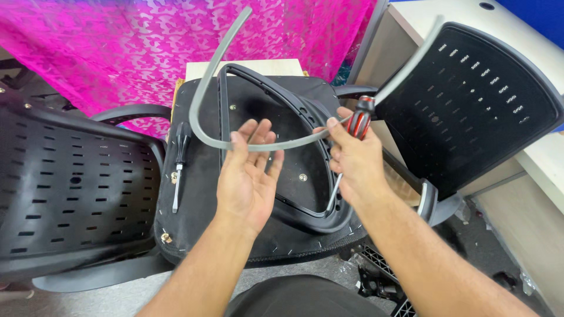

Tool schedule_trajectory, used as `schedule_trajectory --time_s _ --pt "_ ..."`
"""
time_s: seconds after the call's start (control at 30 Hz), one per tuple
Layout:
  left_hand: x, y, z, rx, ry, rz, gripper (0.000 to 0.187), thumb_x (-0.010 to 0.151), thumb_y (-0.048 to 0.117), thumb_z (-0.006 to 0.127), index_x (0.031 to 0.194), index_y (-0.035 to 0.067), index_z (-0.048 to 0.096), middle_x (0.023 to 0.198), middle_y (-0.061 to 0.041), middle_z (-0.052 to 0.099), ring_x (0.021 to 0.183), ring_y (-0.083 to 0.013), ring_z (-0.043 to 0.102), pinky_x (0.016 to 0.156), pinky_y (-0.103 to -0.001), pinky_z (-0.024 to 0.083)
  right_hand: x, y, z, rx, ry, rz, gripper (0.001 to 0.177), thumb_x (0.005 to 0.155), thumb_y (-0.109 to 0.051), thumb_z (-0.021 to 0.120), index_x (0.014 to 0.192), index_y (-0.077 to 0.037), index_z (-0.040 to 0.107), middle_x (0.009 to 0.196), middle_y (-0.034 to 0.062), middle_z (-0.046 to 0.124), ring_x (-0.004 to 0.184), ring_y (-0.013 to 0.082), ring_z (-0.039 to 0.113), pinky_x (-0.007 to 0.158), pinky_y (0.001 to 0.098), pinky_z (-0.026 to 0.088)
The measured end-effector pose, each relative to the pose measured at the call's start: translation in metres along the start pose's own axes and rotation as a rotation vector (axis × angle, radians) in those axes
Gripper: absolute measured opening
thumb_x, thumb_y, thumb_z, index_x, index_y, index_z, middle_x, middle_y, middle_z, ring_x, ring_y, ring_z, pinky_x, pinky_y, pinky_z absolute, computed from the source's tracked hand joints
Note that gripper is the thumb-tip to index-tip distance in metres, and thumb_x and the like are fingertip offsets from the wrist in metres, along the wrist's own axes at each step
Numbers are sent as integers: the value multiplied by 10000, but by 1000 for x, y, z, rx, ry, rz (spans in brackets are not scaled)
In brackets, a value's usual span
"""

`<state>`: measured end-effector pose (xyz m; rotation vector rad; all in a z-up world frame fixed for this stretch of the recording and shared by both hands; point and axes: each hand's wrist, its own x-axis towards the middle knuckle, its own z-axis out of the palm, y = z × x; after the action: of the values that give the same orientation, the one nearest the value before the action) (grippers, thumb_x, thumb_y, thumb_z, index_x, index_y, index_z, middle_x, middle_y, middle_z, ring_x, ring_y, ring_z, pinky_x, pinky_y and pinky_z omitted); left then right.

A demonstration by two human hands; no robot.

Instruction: The person uses a screwdriver to attach a black plastic frame to the underside of an office chair seat. They align the frame, insert screws, and tighten them one by one. The person then flips the chair over and continues to secure the frame with additional screws.

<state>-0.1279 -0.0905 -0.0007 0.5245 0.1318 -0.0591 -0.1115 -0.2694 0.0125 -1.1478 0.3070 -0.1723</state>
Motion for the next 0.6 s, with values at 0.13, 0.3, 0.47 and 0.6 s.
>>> schedule_trajectory --time_s 0.13,0.3,0.47,0.6 --pt "-18 32 -17 281 -8 -38 306 985 230 636 1244 67 653 1140 -69 707 1012 -173 633 911 -379 524 16 -26 -26 -149 -37 -15 433 931 -123 687 1343 -121 554 843 125 711 475 37 422 387 201 302" --pt "-26 54 -28 776 -59 -192 258 929 189 681 1131 34 722 984 -60 725 878 -143 684 812 -331 580 37 -39 -31 -316 -115 -72 353 955 -129 708 1285 -44 618 853 102 716 517 35 431 415 197 298" --pt "-37 19 -23 626 128 -124 245 924 163 701 1102 -5 718 966 -75 704 872 -164 729 800 -312 625 35 -19 -15 -563 -120 20 407 860 -126 751 1257 -131 661 811 -12 724 531 30 440 427 199 313" --pt "-46 1 -19 671 116 -167 251 916 148 710 1114 -6 724 952 -79 714 864 -150 733 799 -286 632 23 1 -20 -628 -208 35 382 824 -83 800 1194 -54 709 735 -34 564 570 42 440 435 222 298"
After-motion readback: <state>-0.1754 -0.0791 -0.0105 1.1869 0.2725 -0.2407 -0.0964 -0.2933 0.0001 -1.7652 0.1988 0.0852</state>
